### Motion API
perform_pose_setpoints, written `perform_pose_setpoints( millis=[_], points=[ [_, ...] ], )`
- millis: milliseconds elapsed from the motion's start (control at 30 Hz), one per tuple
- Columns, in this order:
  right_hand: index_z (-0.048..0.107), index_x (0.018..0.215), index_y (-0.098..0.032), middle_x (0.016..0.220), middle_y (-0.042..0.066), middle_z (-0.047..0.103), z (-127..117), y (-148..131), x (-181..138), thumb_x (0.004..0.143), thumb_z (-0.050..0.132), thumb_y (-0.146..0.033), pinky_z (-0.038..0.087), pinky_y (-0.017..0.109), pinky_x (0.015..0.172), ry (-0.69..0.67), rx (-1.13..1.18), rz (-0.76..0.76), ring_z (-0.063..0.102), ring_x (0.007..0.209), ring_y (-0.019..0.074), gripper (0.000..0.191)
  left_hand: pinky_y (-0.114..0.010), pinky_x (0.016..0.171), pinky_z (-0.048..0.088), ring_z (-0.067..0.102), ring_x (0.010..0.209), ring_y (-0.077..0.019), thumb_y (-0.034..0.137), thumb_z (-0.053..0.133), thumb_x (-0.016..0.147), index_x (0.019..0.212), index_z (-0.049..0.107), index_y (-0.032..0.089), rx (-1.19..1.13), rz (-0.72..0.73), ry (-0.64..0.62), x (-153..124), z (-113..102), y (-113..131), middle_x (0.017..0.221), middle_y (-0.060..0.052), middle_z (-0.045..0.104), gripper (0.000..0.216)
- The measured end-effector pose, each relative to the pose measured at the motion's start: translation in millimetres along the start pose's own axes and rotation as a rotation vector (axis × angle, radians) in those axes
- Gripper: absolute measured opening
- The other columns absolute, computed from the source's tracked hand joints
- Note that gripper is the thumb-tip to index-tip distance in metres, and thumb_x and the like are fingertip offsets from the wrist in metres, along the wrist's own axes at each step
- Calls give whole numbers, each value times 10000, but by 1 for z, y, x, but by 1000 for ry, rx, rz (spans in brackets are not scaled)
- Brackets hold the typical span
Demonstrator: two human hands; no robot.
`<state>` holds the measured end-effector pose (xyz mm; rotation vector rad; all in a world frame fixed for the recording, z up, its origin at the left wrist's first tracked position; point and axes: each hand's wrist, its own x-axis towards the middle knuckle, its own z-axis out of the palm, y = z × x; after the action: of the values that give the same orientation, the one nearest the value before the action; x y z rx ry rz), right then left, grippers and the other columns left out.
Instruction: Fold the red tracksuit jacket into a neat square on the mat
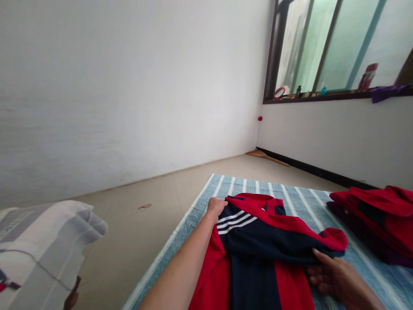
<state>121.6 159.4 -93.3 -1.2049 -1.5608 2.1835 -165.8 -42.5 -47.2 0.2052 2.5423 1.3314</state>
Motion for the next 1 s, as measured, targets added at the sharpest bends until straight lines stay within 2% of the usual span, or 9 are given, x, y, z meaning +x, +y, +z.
perform_pose_setpoints(
  millis=[100, 167, 233, 267, 367, 500, 600, 700, 1000],
  points=[
    [525, 671, -176, 576, 74, 652, -7, -1, 0, 773, 611, -526, 423, 233, 410, -1, -177, 13, 616, 475, 166, 374, -314, 682, 540, 620, 784, -145, 340, 558, 905, 1027, 596, 130, -132, -35, -99, 8, 0, 4, 962, -39, 629, 246],
    [510, 579, -209, 490, 75, 597, -14, -10, -7, 787, 538, -583, 381, 266, 386, 15, -506, 43, 565, 403, 179, 429, -292, 638, 537, 620, 721, -132, 283, 590, 885, 976, 612, 120, -208, -33, -133, 9, 0, 4, 891, -35, 642, 188],
    [489, 485, -246, 460, 84, 564, -14, -27, -21, 756, 532, -623, 347, 295, 399, 103, -920, -48, 516, 379, 182, 467, -273, 595, 527, 622, 646, -133, 168, 632, 820, 882, 638, 109, -286, 2, -139, 8, 1, 1, 778, -29, 657, 86],
    [464, 439, -257, 499, 89, 577, -9, -37, -28, 731, 556, -627, 336, 298, 424, 201, -1068, -215, 511, 409, 172, 480, -267, 583, 522, 625, 622, -138, 108, 638, 774, 843, 648, 109, -325, 29, -130, 6, 2, -1, 729, -27, 663, 69],
    [572, 574, -293, 560, 58, 607, 37, -69, -42, 814, 448, -576, 321, 308, 497, 322, -1176, -647, 541, 510, 194, 392, -257, 599, 516, 644, 625, -153, 39, 627, 671, 799, 662, 132, -434, 121, -72, 2, 9, -9, 685, -13, 684, 162],
    [602, 638, -224, 631, 16, 628, 140, -97, -16, 853, 450, -325, 307, 253, 547, 8, -1129, -948, 541, 591, 143, 282, -239, 633, 498, 650, 671, -151, 74, 624, 624, 766, 656, 156, -511, 245, 6, -1, 18, -17, 711, 4, 701, 167],
    [641, 668, -201, 660, 15, 638, 199, -100, 21, 829, 477, -237, 297, 228, 553, -32, -1117, -928, 545, 634, 131, 233, -229, 631, 475, 634, 660, -145, 101, 630, 610, 726, 653, 159, -513, 323, 37, -3, 19, -20, 679, 12, 687, 132],
    [672, 695, -196, 672, 22, 646, 225, -95, 46, 811, 497, -225, 281, 221, 538, -32, -1123, -897, 554, 652, 133, 212, -225, 631, 457, 611, 645, -139, 110, 637, 601, 695, 647, 164, -488, 377, 65, -5, 19, -22, 644, 26, 660, 108],
    [726, 751, -187, 670, 25, 666, 220, -90, 56, 731, 536, -180, 324, 203, 554, -5, -1123, -782, 578, 654, 134, 191, -218, 596, 430, 557, 612, -122, 174, 640, 650, 653, 617, 162, -418, 450, 96, -9, 23, -21, 613, 34, 602, 27]
  ],
)
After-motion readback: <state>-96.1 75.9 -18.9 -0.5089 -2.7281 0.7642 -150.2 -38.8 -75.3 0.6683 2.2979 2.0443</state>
